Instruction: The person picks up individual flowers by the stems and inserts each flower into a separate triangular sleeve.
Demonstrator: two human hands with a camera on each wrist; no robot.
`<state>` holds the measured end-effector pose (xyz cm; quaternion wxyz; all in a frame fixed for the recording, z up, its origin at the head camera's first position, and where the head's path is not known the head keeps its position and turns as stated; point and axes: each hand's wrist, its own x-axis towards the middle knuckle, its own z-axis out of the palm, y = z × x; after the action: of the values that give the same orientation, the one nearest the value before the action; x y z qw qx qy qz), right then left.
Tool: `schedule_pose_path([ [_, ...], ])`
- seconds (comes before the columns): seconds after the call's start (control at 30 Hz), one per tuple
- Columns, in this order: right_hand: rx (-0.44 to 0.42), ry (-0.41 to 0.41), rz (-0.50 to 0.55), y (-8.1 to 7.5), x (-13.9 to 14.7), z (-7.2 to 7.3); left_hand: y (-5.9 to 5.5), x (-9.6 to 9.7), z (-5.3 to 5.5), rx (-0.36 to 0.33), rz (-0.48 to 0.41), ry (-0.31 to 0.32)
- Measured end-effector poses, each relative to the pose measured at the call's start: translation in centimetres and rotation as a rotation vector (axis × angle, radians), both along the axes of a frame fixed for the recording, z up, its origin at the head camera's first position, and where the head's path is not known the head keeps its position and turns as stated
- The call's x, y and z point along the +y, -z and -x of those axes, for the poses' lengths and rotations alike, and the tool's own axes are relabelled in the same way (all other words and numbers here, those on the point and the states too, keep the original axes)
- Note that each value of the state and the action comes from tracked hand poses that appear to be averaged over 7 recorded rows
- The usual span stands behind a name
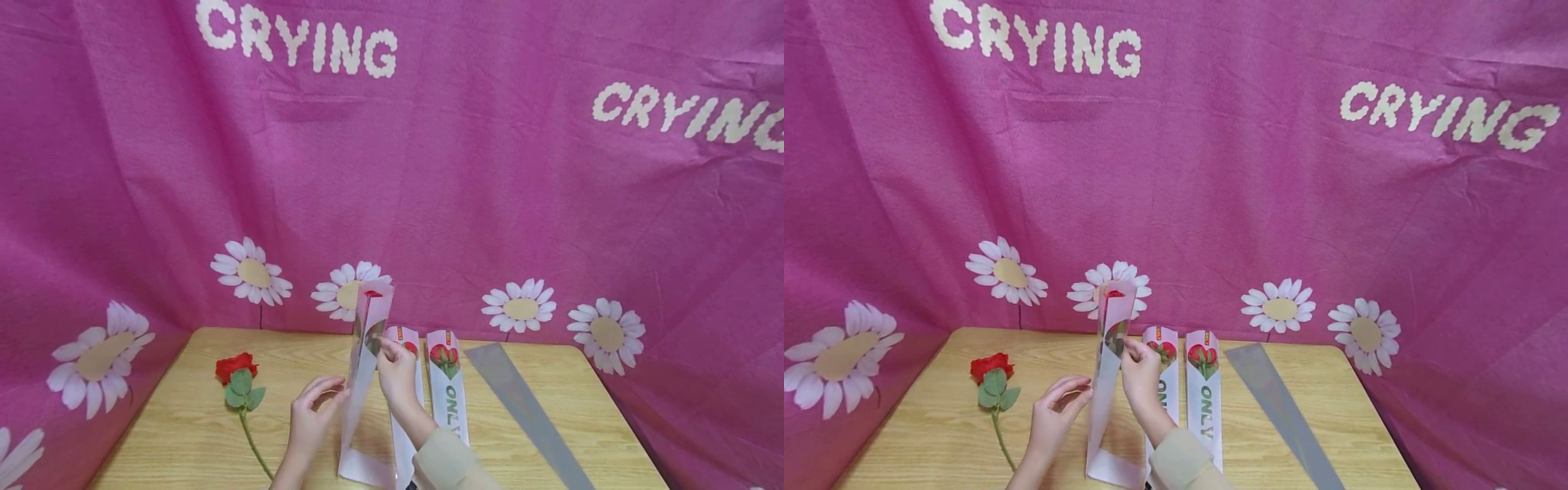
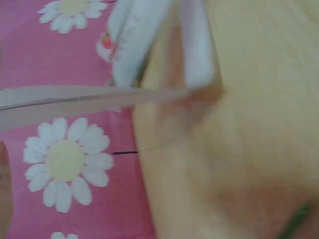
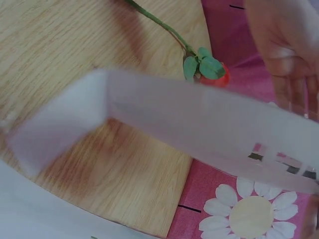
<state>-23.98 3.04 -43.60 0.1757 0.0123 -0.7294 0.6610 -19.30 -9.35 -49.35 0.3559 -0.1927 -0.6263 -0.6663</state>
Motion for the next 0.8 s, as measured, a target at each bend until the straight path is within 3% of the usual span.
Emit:
schedule_pose_path([
  [0.1,-0.01,0.03,0.011,0.1,-0.1,0.3,0.8,0.4,-0.5,-0.025,0.027,-0.038],
  [0.23,-0.047,0.009,0.062,0.3,-0.2,0.6,1.4,0.5,-1.0,-0.106,0.067,-0.111],
  [0.4,-0.091,-0.003,0.046,1.0,0.1,1.0,1.9,0.3,-0.9,-0.349,0.08,-0.207],
  [0.5,-0.122,-0.022,0.025,1.6,0.4,1.1,2.0,0.1,-0.6,-0.514,0.056,-0.186],
  [0.6,-0.148,-0.057,-0.011,2.2,0.9,1.2,2.2,0.0,-0.3,-0.625,0.05,-0.139],
  [0.8,-0.205,-0.159,-0.054,4.0,2.0,1.5,3.4,0.2,0.6,-0.745,0.078,-0.093],
])
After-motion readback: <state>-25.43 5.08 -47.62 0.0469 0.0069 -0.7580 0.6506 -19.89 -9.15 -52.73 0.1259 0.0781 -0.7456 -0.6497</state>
